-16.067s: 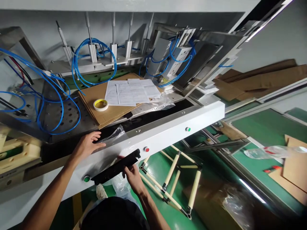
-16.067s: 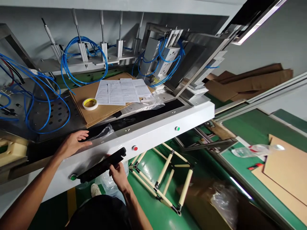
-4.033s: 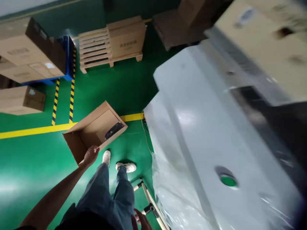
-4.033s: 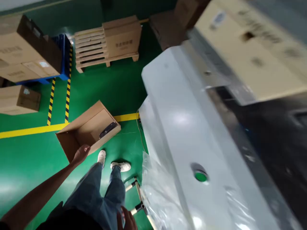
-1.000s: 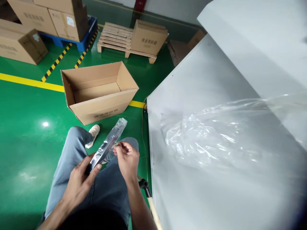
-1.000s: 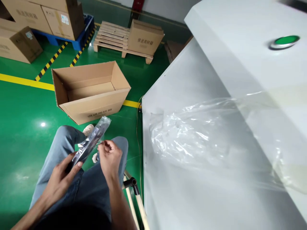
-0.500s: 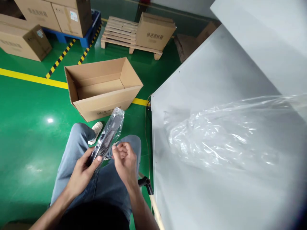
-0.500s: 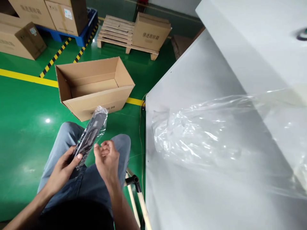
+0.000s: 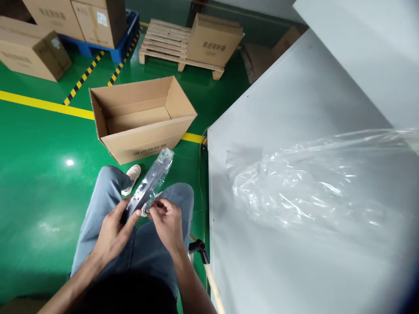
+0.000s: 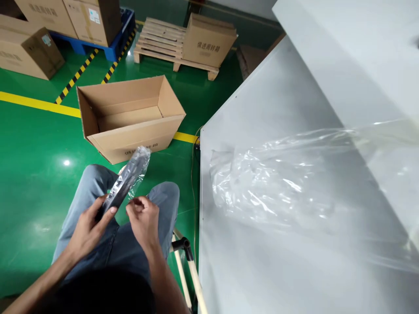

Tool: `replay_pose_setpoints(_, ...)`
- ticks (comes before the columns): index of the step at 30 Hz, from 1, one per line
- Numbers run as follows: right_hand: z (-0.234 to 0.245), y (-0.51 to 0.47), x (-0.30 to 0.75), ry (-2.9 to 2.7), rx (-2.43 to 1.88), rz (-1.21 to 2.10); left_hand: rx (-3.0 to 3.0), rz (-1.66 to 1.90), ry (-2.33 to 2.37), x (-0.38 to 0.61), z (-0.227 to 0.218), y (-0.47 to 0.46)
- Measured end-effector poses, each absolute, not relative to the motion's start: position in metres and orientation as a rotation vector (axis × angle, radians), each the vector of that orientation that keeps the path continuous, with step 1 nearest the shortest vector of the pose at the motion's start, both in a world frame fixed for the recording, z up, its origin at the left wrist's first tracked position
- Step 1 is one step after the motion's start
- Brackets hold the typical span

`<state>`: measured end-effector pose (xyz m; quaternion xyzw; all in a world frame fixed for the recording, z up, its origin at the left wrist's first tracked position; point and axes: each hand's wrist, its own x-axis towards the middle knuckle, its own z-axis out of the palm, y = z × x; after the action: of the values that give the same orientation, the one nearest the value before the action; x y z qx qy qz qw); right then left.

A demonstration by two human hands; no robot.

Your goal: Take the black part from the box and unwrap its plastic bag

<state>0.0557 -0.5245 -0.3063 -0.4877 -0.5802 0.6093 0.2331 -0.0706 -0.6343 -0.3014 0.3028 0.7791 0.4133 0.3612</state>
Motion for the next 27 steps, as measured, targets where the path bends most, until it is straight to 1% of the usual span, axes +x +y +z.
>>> replay_pose_setpoints(4,-0.307,-0.515,0.066,-1.596,-1.310,1.783,0.465,1.211,1.784,-0.083,-0.293,-0.628)
replay_pose_setpoints(7,-0.304,-0.514,0.067,-1.547,-1.315,1.819,0.410,1.248,1.710,-0.084,-0.292,-0.623)
replay_pose_setpoints(10,-0.305,-0.522,0.063,-1.464,-1.330,1.806,0.530,1.296,1.766,-0.078,-0.296,-0.621)
replay_pose_setpoints(13,-0.310,-0.537,0.055,-1.518,-1.324,1.778,0.620,1.309,1.859,-0.072,-0.302,-0.622)
replay_pose_setpoints(21,-0.322,-0.554,0.048,-1.769,-1.350,1.652,0.734,1.160,2.081,-0.067,-0.307,-0.624)
replay_pose_setpoints(24,-0.320,-0.550,0.051,-1.761,-1.334,1.682,0.731,1.152,2.088,-0.068,-0.305,-0.624)
replay_pose_setpoints(27,-0.316,-0.541,0.056,-1.719,-1.334,1.788,0.661,1.187,2.021,-0.072,-0.305,-0.623)
